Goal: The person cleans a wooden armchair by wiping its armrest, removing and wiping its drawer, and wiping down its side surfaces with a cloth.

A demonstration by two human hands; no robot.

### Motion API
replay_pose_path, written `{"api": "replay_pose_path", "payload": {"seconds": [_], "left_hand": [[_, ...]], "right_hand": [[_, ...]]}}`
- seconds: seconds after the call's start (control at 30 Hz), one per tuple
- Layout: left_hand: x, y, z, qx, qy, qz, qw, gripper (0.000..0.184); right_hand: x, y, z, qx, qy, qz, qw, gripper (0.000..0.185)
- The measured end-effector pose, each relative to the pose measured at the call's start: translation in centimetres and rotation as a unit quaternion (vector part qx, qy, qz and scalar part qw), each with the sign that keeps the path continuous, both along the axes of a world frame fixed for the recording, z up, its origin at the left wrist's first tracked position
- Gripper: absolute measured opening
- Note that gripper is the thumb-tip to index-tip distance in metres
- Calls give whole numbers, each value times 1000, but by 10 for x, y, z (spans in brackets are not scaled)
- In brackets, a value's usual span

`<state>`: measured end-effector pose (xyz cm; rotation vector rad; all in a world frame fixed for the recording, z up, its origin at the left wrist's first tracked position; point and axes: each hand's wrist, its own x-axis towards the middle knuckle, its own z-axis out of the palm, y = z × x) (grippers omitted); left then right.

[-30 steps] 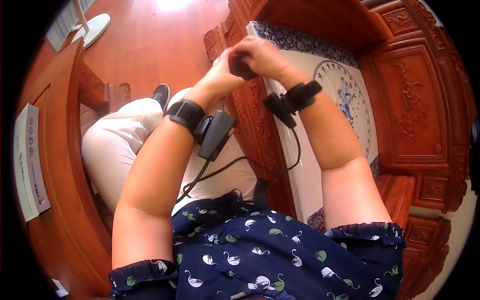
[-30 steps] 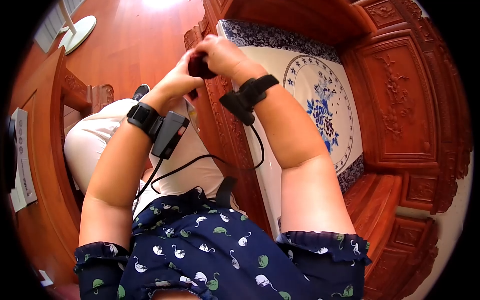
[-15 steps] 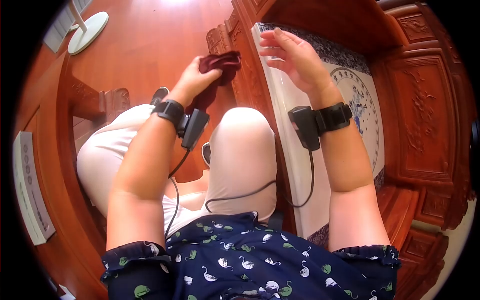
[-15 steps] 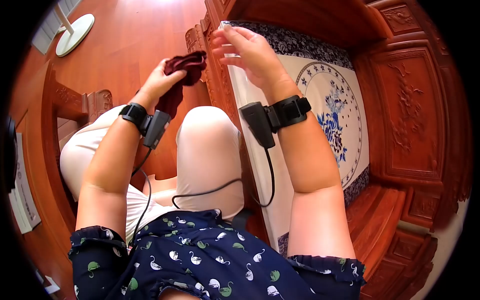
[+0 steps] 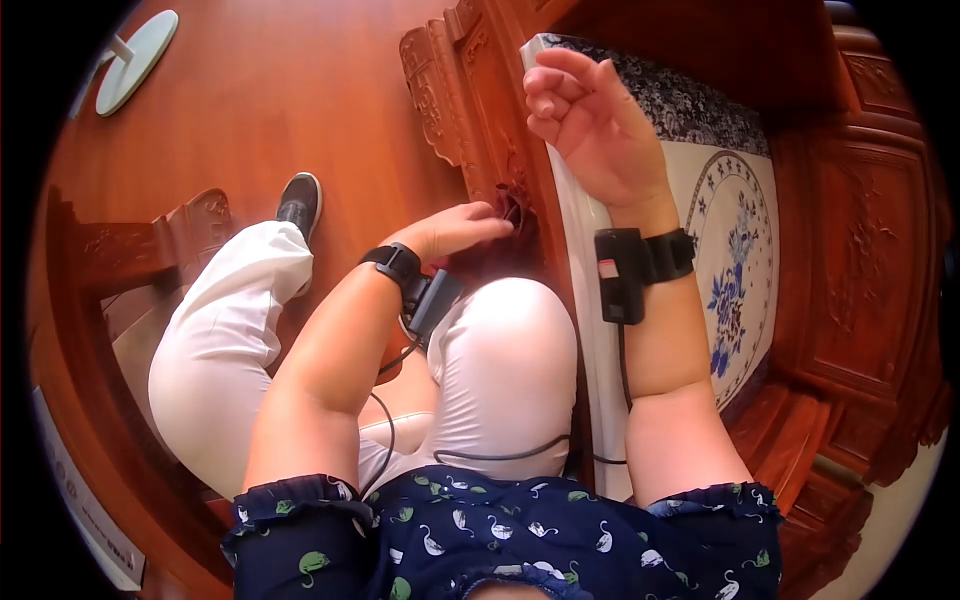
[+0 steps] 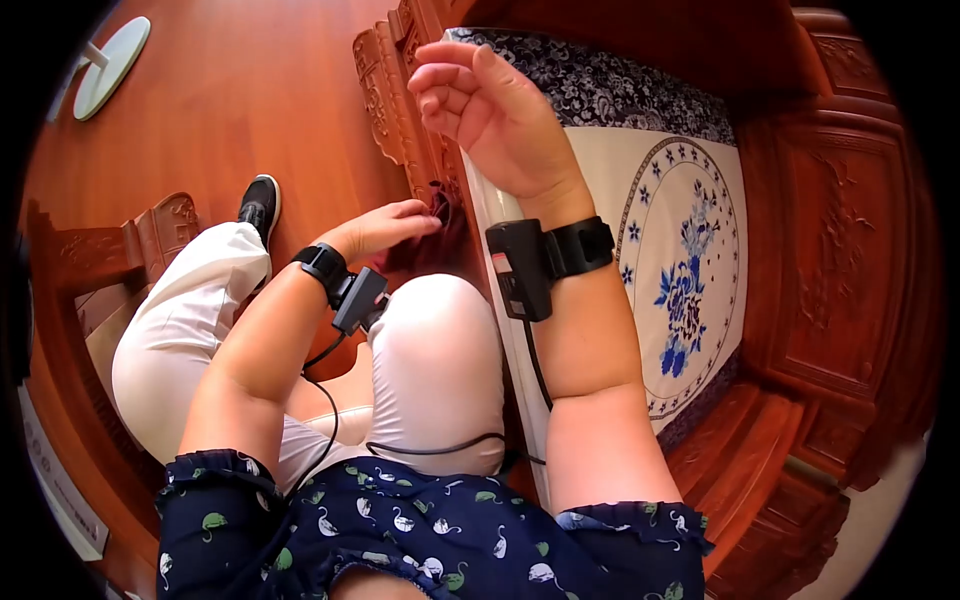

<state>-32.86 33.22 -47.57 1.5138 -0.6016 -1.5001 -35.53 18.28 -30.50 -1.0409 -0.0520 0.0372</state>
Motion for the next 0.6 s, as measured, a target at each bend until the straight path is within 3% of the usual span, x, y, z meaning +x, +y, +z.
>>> {"api": "replay_pose_path", "payload": {"seconds": [0.03, 0.13, 0.2, 0.27, 0.37, 0.53, 0.6], "left_hand": [[-9, -5, -11, -80, -44, 22, 996, 51], [-18, -17, 0, -78, -30, 72, 994, 65], [-22, -26, -4, -36, -64, 84, 994, 62], [-28, -27, -3, -66, -179, 203, 960, 54], [-16, -32, 1, -73, -153, 143, 975, 48], [-11, -23, -34, -37, -133, 178, 974, 52], [-6, -15, -30, -72, -21, 180, 981, 53]], "right_hand": [[0, 0, 1, -15, 0, 12, 1000, 40], [1, -1, -1, -47, -1, 34, 998, 42], [2, 1, 1, -57, 3, 34, 998, 44], [3, 1, 0, -54, 6, 40, 998, 45], [4, 2, 2, -55, 11, 49, 997, 46], [2, -13, -5, -50, -14, 105, 993, 55], [4, -14, -4, -7, -13, 125, 992, 55]]}}
